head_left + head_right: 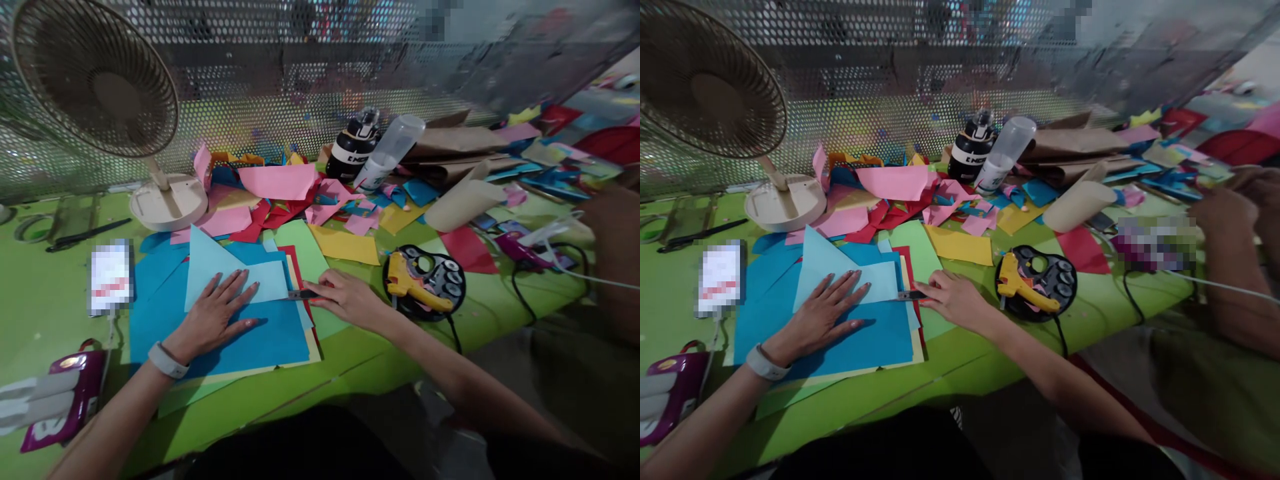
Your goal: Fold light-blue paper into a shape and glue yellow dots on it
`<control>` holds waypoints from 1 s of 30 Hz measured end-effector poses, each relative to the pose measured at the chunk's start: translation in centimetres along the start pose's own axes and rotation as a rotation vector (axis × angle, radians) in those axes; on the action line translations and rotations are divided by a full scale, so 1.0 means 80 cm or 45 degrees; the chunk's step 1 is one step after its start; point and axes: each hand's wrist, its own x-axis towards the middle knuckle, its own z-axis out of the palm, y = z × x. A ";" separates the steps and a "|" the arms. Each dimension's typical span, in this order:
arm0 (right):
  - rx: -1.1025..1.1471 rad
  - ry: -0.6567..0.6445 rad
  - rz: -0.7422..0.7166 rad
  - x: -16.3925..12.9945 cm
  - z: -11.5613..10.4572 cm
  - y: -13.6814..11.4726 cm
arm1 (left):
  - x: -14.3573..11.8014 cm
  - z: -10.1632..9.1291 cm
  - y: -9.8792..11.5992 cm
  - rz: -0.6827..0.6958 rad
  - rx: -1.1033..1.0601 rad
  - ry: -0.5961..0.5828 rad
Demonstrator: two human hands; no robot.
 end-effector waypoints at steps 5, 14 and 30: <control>-0.008 0.020 -0.028 0.007 0.003 -0.007 | 0.000 -0.002 0.001 -0.004 -0.009 0.001; 0.033 0.080 -0.011 0.017 0.009 -0.021 | -0.001 0.000 0.001 0.011 0.020 0.003; -0.011 0.052 -0.037 0.020 0.009 -0.043 | -0.004 0.002 0.000 0.009 0.034 -0.011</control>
